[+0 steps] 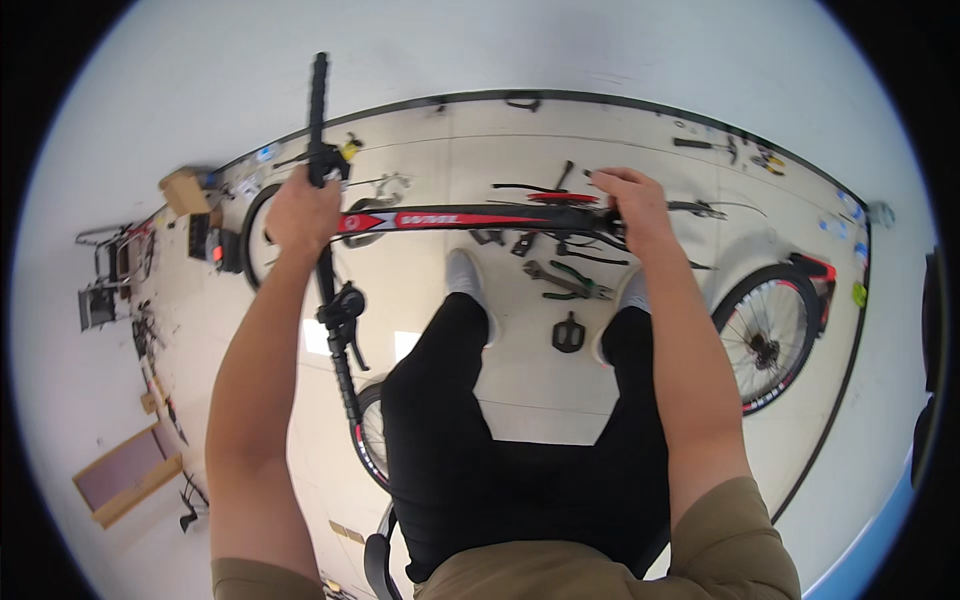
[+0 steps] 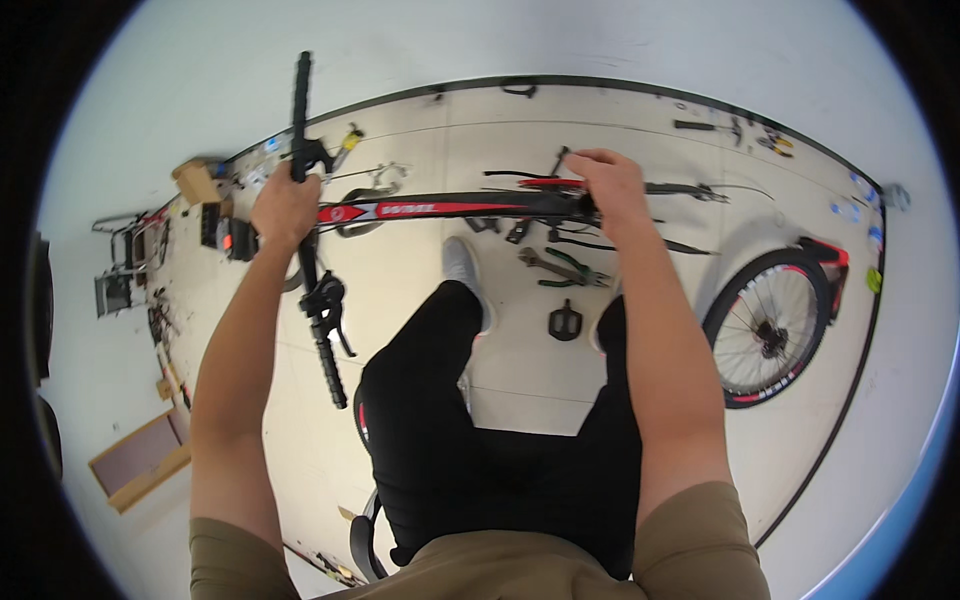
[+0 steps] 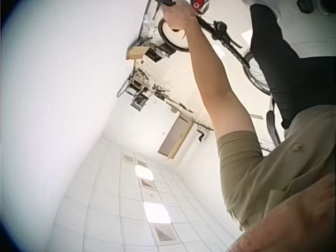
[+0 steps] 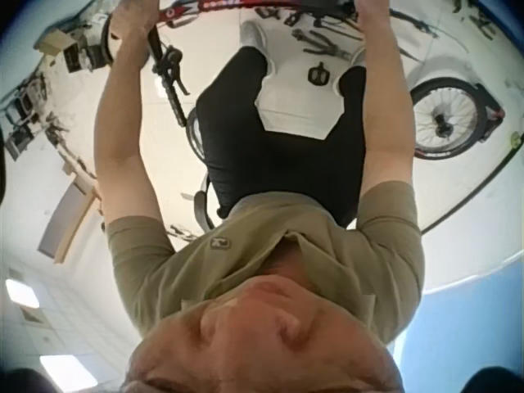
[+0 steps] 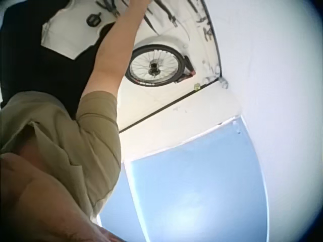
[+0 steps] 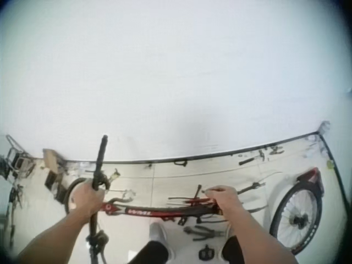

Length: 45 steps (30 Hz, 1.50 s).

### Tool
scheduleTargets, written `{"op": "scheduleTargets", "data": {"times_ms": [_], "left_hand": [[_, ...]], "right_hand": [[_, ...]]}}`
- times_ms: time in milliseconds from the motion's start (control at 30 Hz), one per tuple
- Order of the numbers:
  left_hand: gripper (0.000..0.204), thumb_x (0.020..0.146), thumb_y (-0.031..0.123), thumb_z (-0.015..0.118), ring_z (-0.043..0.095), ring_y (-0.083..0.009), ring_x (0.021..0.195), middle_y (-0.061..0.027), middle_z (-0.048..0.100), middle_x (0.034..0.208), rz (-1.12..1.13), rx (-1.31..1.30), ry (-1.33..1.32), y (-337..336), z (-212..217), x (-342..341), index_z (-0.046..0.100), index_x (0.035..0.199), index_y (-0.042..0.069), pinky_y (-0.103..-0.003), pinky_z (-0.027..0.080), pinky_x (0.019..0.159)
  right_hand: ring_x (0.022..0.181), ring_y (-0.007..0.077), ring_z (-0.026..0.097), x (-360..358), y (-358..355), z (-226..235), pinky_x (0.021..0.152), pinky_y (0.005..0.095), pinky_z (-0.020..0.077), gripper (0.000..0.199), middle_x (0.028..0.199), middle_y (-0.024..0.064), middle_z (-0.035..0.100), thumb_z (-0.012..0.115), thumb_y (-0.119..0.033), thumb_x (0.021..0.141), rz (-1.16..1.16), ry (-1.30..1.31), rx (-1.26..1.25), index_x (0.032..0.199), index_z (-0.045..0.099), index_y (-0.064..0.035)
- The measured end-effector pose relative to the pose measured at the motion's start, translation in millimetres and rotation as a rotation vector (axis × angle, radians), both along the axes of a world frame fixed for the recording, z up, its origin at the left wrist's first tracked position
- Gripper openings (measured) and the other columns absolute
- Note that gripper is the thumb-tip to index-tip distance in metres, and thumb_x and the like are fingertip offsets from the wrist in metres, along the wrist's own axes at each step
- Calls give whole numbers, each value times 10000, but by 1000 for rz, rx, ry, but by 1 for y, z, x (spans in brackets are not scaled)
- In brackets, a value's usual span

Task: The person assembles a bicycle by attaching the handlebar stem to the frame using a wrench and tightening bolts. They then pick up a bicycle wheel and position it near the frame.

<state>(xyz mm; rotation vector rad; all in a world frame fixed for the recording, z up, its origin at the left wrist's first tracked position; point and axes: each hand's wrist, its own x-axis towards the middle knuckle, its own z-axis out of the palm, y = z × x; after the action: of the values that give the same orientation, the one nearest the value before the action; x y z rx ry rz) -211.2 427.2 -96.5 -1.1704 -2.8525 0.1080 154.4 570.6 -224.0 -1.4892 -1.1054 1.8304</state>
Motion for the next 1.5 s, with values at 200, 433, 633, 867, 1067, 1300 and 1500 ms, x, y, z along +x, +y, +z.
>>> {"op": "scheduleTargets", "data": {"times_ms": [200, 433, 633, 867, 1067, 1300, 1500], "left_hand": [[331, 821, 354, 603, 699, -380, 910, -183, 728, 928, 51, -26, -54, 6, 6, 8, 671, 1036, 111, -495, 529, 815], [320, 829, 335, 590, 703, -373, 901, -180, 728, 913, 72, -24, -112, 6, 7, 15, 670, 1038, 105, -480, 537, 811], [340, 823, 330, 641, 720, -341, 899, -165, 733, 902, 92, -43, -97, 7, 12, 13, 663, 1059, 86, -469, 551, 811], [259, 827, 267, 616, 713, -317, 853, -154, 725, 871, 77, -22, -179, 2, 16, 12, 645, 974, 56, -429, 531, 805], [260, 831, 267, 618, 714, -318, 850, -151, 725, 863, 85, -29, -177, 3, 16, 14, 643, 975, 52, -422, 535, 806], [293, 837, 292, 626, 713, -327, 858, -157, 727, 872, 85, -38, -183, 4, 15, 14, 629, 1001, 49, -425, 533, 810], [281, 833, 284, 618, 711, -325, 855, -154, 724, 864, 87, -56, -202, 5, 18, 15, 626, 991, 51, -428, 526, 811]], "right_hand": [[837, 192, 632, -15, -6, 3, 784, 319, 502, 281, 913, 90, 707, 739, -170, 787, 29, -414, 157, 1019, 742, -10], [787, 184, 662, -5, 2, -22, 742, 304, 517, 289, 879, 109, 713, 704, -91, 782, -4, -373, 183, 1046, 728, 23], [729, 170, 646, 0, 12, -23, 713, 275, 512, 341, 939, 124, 706, 561, -39, 804, 144, -81, 37, 1102, 688, 65], [821, 169, 633, -1, 8, -17, 810, 277, 496, 309, 936, 128, 711, 496, -26, 800, 225, -132, 46, 1036, 678, 54], [822, 180, 632, -1, 9, -14, 808, 295, 495, 259, 877, 125, 697, 474, -10, 778, 290, -104, 162, 951, 658, 45], [743, 188, 616, 4, 15, -25, 738, 300, 489, 164, 744, 112, 629, 451, -25, 763, 288, 10, 129, 809, 597, 32], [678, 164, 553, 6, 18, -29, 685, 290, 457, 171, 674, 83, 577, 453, -90, 761, 341, -10, 239, 737, 581, 21]]}}
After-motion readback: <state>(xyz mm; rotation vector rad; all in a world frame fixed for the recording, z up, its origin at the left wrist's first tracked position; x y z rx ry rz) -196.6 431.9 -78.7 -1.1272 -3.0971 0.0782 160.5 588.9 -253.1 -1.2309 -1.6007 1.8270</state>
